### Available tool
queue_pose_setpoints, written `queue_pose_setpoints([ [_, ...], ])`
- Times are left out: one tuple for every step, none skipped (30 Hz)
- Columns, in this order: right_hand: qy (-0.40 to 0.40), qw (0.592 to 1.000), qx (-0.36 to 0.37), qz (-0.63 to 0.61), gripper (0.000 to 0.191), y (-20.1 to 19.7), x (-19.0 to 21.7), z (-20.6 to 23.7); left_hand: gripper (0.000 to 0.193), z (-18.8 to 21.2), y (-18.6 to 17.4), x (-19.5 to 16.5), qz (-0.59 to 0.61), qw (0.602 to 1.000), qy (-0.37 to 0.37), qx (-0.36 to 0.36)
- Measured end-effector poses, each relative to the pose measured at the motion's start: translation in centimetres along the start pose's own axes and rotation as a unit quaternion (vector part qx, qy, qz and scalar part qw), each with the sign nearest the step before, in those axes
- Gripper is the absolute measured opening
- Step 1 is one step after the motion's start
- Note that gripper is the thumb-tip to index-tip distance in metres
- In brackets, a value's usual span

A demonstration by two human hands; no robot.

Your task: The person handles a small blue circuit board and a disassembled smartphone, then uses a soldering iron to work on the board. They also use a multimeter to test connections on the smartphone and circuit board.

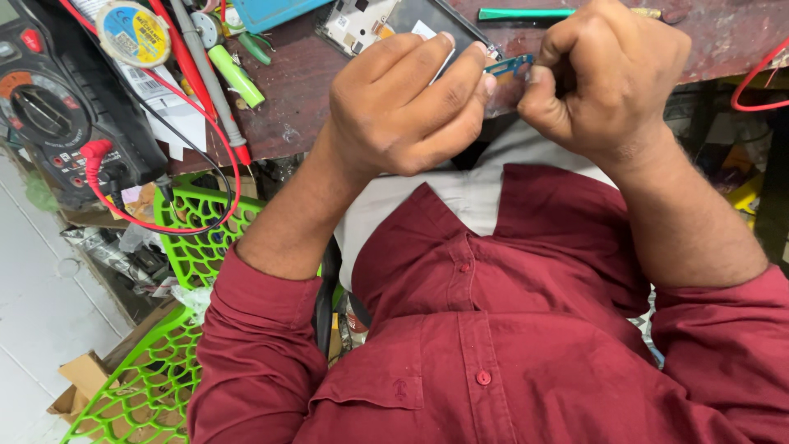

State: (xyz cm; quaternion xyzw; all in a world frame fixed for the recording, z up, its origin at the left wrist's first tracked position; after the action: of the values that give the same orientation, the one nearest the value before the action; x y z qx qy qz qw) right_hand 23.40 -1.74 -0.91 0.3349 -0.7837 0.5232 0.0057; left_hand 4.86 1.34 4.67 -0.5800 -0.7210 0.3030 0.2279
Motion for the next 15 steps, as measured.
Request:
queue_pose_setpoints([
  [0.004, 1.000, 0.000, -0.005, 0.014, 0.0, -0.1, 0.1, 0.014, 0.0, 0.0, 0.0, 0.002, 1.000, 0.001, 0.001],
  [0.007, 1.000, -0.001, -0.009, 0.014, 0.0, -0.2, 0.3, 0.014, 0.0, -0.1, -0.1, 0.005, 1.000, 0.003, 0.002],
  [0.012, 1.000, -0.001, -0.016, 0.015, 0.0, -0.3, 0.4, 0.015, 0.0, 0.0, -0.1, 0.009, 1.000, 0.004, 0.003],
  [0.017, 1.000, 0.000, -0.022, 0.016, 0.0, -0.4, 0.7, 0.014, 0.0, 0.0, -0.2, 0.012, 1.000, 0.007, 0.004],
  [0.023, 0.999, 0.000, -0.031, 0.017, 0.0, -0.6, 0.9, 0.013, 0.0, 0.0, -0.2, 0.015, 1.000, 0.010, 0.005],
  [0.026, 0.999, -0.002, -0.032, 0.017, 0.0, -0.8, 1.2, 0.013, 0.0, 0.0, -0.2, 0.016, 1.000, 0.013, 0.006],
  [0.029, 0.999, -0.004, -0.033, 0.016, 0.1, -0.9, 1.5, 0.014, 0.0, 0.1, -0.3, 0.014, 1.000, 0.014, 0.006],
  [0.030, 0.999, -0.008, -0.025, 0.013, 0.1, -1.0, 1.8, 0.015, 0.0, 0.1, -0.4, 0.012, 1.000, 0.017, 0.006],
  [0.042, 0.998, -0.015, -0.035, 0.011, 0.1, -1.3, 2.2, 0.016, 0.0, 0.2, -0.4, 0.009, 1.000, 0.019, 0.006],
  [0.053, 0.997, -0.023, -0.046, 0.010, 0.1, -1.7, 2.5, 0.017, -0.1, 0.2, -0.6, 0.005, 1.000, 0.025, 0.010],
  [0.075, 0.994, -0.034, -0.075, 0.009, 0.0, -2.2, 2.9, 0.017, -0.1, 0.4, -0.7, 0.002, 0.999, 0.031, 0.014],
  [0.098, 0.989, -0.045, -0.104, 0.009, -0.1, -2.6, 3.3, 0.017, -0.2, 0.4, -0.9, -0.001, 0.999, 0.037, 0.017],
  [0.120, 0.982, -0.056, -0.131, 0.009, -0.1, -3.1, 3.6, 0.015, -0.2, 0.3, -0.8, 0.001, 0.999, 0.032, 0.015],
  [0.141, 0.975, -0.067, -0.159, 0.009, -0.3, -3.5, 3.9, 0.013, -0.3, 0.3, -0.7, 0.003, 1.000, 0.026, 0.013],
  [0.145, 0.972, -0.075, -0.169, 0.010, -0.3, -3.6, 4.0, 0.012, -0.3, 0.1, -0.6, 0.003, 1.000, 0.021, 0.012],
])
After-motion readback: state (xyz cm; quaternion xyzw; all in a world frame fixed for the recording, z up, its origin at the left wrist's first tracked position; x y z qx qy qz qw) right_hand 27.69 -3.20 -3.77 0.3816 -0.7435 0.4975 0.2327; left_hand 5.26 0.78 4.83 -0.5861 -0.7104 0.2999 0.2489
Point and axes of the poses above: each hand's wrist, its own z-axis away from the middle knuckle, its own y-axis out of the palm, x = y × z, the point moved 7 cm from there along -z, towards the middle knuckle, and after that the axes turned 3 degrees about x, right-handed, at the moved point
